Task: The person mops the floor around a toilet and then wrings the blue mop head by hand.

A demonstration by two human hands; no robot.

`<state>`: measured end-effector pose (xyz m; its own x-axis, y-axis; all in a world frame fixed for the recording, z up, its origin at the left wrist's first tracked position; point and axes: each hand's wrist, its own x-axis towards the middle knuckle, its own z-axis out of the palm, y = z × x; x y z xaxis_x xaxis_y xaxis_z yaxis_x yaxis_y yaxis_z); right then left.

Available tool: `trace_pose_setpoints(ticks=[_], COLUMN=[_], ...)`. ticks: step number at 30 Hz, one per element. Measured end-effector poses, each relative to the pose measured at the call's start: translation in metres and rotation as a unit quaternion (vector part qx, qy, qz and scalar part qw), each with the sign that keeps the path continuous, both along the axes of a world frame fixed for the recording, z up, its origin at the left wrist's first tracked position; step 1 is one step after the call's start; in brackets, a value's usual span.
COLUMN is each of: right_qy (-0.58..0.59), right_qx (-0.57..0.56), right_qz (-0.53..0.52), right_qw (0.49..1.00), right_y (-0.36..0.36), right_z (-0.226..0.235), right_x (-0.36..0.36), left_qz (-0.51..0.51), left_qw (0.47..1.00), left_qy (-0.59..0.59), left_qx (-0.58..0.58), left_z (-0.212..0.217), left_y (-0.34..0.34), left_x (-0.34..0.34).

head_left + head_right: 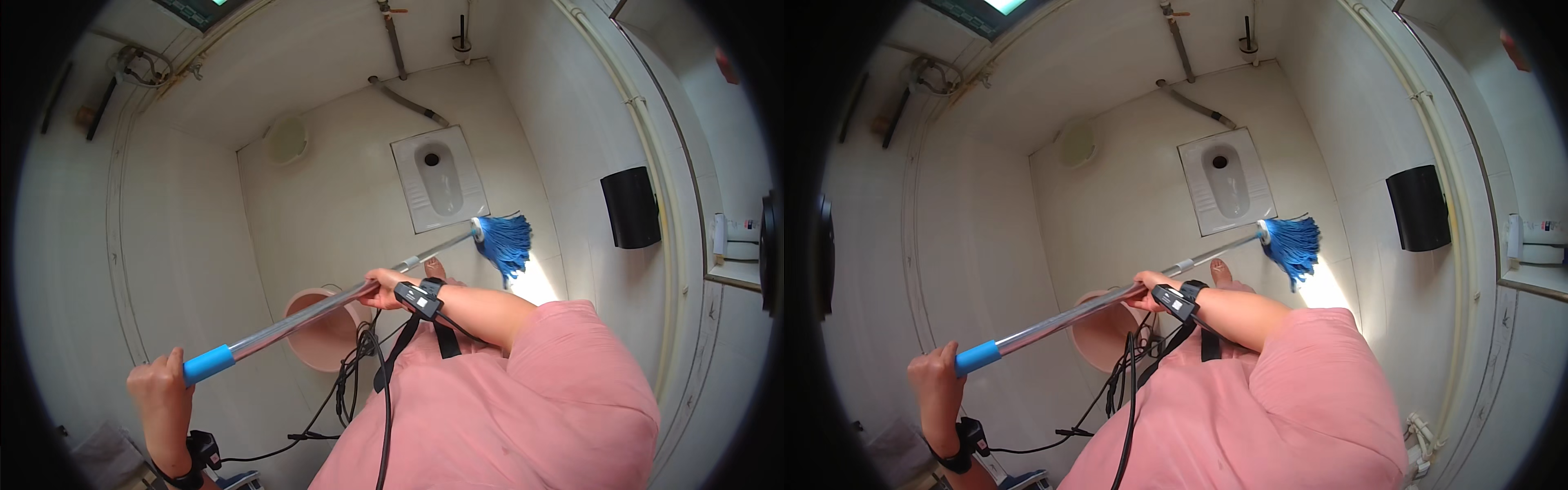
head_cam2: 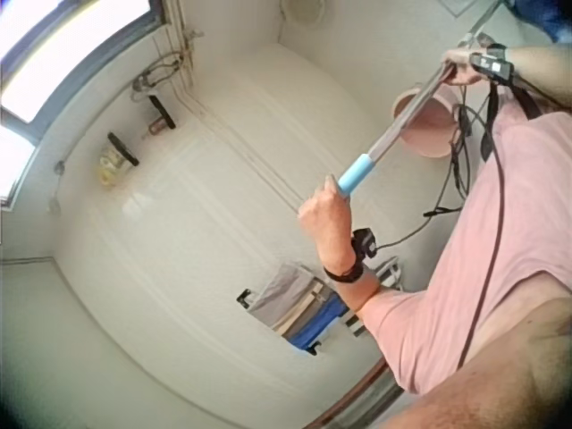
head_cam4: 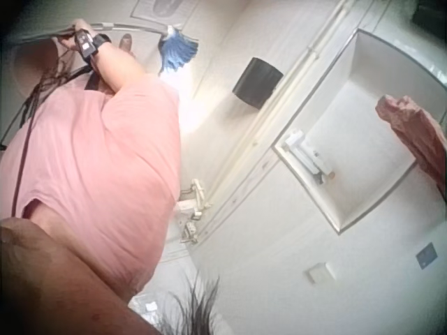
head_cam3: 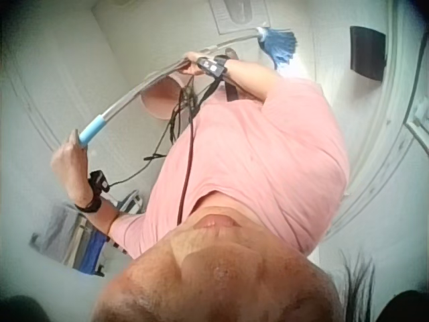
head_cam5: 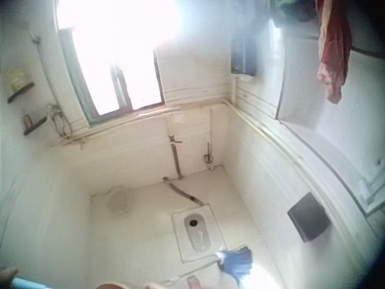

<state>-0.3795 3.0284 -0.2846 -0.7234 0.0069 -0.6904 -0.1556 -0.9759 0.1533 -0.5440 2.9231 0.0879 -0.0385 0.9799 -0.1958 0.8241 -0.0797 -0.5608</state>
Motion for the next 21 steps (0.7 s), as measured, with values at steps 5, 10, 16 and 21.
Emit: trace_pose_setpoints(ticks=[5, 10, 16, 21], right_qy=[0.021, 0.041, 0.067, 0.052], right_qx=[0.035, 0.040, 0.062, 0.148], right_qz=[-0.066, -0.147, -0.180, -0.200], right_qw=[0.997, 0.987, 0.979, 0.967], right_y=[0.058, 0.094, 0.117, 0.174], right_z=[0.005, 0.061, 0.101, 0.145], right_x=[-0.077, -0.152, -0.211, -0.229], left_qz=[-0.010, 0.067, 0.074, 0.109], left_qw=[0.993, 0.988, 0.975, 0.980], left_qy=[0.071, 0.100, 0.207, 0.072], left_qx=[0.089, 0.100, 0.034, 0.150], left_z=[0.009, 0.049, 0.069, 0.073], left_y=[0.040, 0.067, 0.070, 0.087], left_x=[-0.052, -0.131, -0.273, -0.290])
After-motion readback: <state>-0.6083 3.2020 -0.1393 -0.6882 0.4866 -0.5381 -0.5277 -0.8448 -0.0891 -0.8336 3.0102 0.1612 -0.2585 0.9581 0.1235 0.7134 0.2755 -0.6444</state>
